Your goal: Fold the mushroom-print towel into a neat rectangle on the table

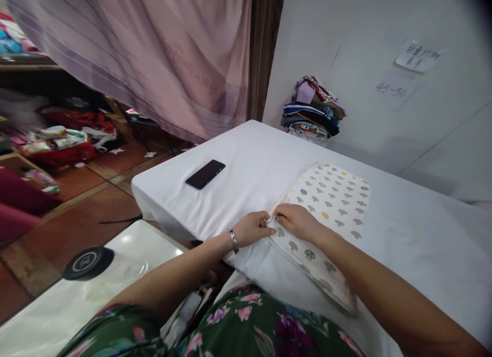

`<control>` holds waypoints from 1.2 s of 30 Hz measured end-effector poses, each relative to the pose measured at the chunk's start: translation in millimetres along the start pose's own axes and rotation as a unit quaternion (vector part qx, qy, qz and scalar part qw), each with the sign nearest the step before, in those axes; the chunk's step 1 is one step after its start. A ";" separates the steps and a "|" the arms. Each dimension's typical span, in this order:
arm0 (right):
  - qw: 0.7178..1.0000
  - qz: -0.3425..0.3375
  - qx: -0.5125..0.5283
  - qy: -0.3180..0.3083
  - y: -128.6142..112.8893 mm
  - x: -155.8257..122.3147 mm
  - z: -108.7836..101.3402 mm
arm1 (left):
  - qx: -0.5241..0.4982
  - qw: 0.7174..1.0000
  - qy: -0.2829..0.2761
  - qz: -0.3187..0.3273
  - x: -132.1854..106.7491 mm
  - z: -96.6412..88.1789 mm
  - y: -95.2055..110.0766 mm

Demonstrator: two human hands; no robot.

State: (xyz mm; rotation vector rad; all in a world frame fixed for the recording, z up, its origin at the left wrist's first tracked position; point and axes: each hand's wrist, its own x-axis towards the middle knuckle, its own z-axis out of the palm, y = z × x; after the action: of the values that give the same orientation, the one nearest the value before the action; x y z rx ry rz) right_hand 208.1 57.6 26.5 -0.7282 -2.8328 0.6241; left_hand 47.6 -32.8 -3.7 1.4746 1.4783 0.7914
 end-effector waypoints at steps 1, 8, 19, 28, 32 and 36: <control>1.000 -0.001 0.003 0.004 -0.5 -0.1 -0.8 | 0.013 1.000 0.006 0.001 -0.5 0.4 0.5; 0.998 0.040 0.051 -0.004 -2.3 -4.5 -3.1 | 0.046 0.999 0.013 0.001 -3.8 -1.5 2.0; 0.992 0.104 -0.060 -0.023 -33.9 -34.4 13.3 | 0.034 0.997 0.075 -0.011 -0.8 0.1 -1.0; 0.939 0.184 0.275 0.096 -13.1 -35.6 11.7 | -0.152 0.983 0.018 -0.104 2.6 -4.1 8.6; 0.925 0.189 0.312 0.104 -10.6 -38.8 13.2 | -0.208 0.973 0.005 -0.101 4.6 -4.5 1.7; 0.944 0.164 0.254 0.132 -14.8 -36.5 15.8 | -0.134 0.988 0.029 -0.072 2.8 -4.3 0.4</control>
State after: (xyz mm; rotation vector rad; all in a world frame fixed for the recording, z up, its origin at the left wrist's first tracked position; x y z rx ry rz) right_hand 229.7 22.3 17.2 -1.0827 -2.1785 1.1487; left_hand 44.1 -29.5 -2.0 1.1400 1.4396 0.9113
